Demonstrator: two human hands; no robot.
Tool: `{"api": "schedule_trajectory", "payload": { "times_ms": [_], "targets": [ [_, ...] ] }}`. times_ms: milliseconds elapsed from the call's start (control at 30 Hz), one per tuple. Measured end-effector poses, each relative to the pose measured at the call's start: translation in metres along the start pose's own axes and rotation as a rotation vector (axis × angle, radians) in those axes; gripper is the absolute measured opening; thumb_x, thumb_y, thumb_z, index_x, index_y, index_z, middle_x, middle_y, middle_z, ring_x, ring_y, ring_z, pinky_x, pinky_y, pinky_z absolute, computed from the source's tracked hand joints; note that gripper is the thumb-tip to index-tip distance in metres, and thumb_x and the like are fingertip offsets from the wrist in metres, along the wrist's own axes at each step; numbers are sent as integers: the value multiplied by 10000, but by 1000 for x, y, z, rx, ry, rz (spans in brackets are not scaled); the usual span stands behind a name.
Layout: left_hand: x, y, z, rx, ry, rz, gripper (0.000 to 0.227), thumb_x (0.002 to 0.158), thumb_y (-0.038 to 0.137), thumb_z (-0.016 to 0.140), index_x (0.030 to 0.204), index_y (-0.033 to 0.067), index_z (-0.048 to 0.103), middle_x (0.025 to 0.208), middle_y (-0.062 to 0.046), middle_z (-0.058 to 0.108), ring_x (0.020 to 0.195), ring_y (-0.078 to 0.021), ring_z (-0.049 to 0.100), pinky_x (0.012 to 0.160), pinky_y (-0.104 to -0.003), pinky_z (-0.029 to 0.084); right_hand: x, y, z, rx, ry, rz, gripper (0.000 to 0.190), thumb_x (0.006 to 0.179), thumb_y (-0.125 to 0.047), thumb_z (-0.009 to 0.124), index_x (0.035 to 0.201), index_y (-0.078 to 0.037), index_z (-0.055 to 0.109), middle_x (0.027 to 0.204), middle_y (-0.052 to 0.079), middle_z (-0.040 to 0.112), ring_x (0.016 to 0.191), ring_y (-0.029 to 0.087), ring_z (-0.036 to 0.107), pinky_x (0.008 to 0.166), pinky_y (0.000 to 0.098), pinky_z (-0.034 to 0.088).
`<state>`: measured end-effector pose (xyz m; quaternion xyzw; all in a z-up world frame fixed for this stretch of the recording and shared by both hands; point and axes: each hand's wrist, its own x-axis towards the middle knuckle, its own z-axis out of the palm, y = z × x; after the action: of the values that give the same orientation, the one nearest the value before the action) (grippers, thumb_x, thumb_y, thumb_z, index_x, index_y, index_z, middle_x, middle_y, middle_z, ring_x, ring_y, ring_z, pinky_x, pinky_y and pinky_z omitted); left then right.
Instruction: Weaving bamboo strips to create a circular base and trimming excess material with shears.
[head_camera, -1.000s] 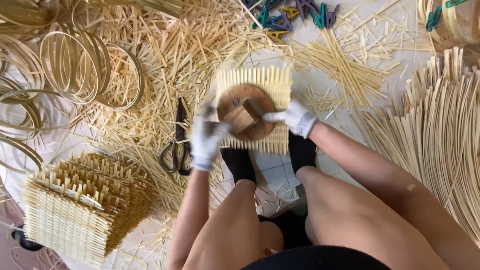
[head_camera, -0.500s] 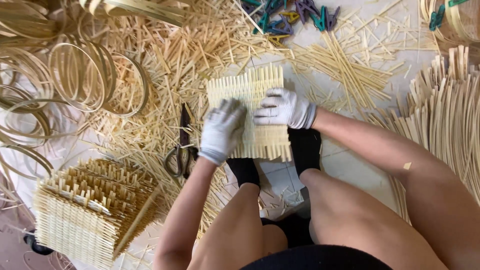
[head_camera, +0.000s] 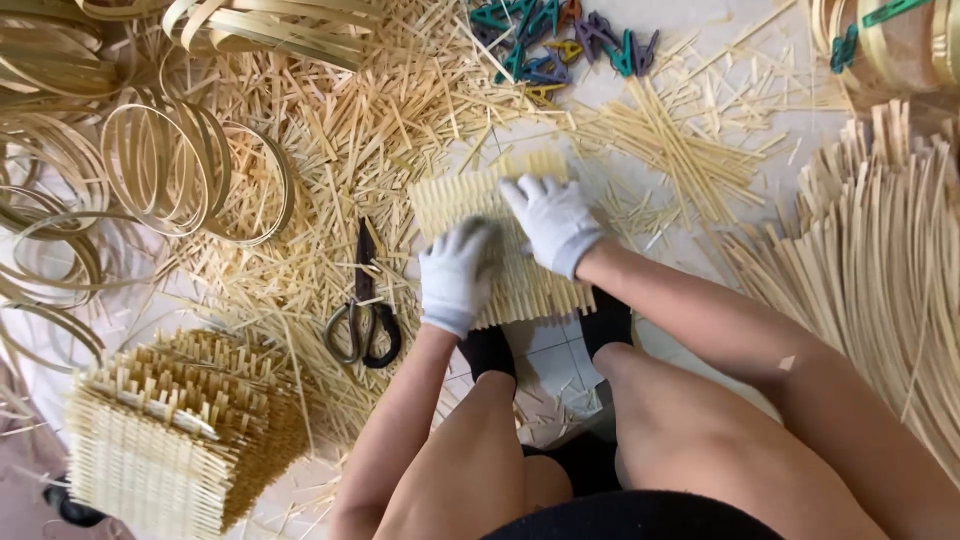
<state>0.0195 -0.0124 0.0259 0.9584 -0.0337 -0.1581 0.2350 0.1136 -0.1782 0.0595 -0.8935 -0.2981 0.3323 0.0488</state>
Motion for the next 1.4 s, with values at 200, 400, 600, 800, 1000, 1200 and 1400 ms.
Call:
{"api": "schedule_trajectory", "payload": {
  "times_ms": [200,400,600,800,1000,1200,1400],
  "targets": [
    [39,-37,8,-360,50,-334,652,770,136,857,1344,92,552,1268,-190,530,1041,-327,648,969,-413,548,28,16,15,177,-61,181,1157,614,-344,974,1544,-141,316,1426,188,440,1236,369,545,967,502,479],
    [53,-39,-8,-450,-13,-397,690,636,111,927,1253,157,620,1227,-135,585,1060,-298,656,961,-375,543,25,17,18,187,17,111,1179,580,-276,991,1563,-265,340,1371,200,455,1167,393,588,948,492,503],
    [49,-36,1,-412,36,-417,643,655,110,932,1226,185,646,1218,-121,555,1053,-304,643,928,-383,539,20,19,36,288,73,129,1066,576,-231,974,1498,-261,439,1369,131,470,1166,364,594,933,479,511],
    [43,-39,16,-349,98,-390,563,688,98,917,1199,183,695,1179,-107,582,1027,-304,643,934,-372,546,19,21,46,188,179,71,971,563,-295,969,1424,-250,523,1301,112,492,1211,332,537,978,502,455],
    [42,-32,7,-370,82,-367,577,701,86,902,1221,146,659,1221,-136,551,1048,-319,626,935,-383,526,20,27,47,146,164,42,996,609,-358,952,1482,-244,486,1301,129,483,1183,358,515,1003,531,414],
    [46,-40,18,-372,92,-358,604,667,68,905,1211,144,654,1223,-124,551,1047,-308,636,940,-369,536,19,13,39,61,137,85,1026,570,-380,967,1453,-213,471,1306,104,474,1218,328,503,1058,580,370],
    [38,-28,12,-396,154,-353,590,689,26,896,1218,130,655,1184,-131,534,995,-297,623,929,-374,542,12,22,56,85,284,9,1011,552,-396,955,1425,-192,488,1276,89,501,1194,317,519,1025,607,378]
  ]
}}
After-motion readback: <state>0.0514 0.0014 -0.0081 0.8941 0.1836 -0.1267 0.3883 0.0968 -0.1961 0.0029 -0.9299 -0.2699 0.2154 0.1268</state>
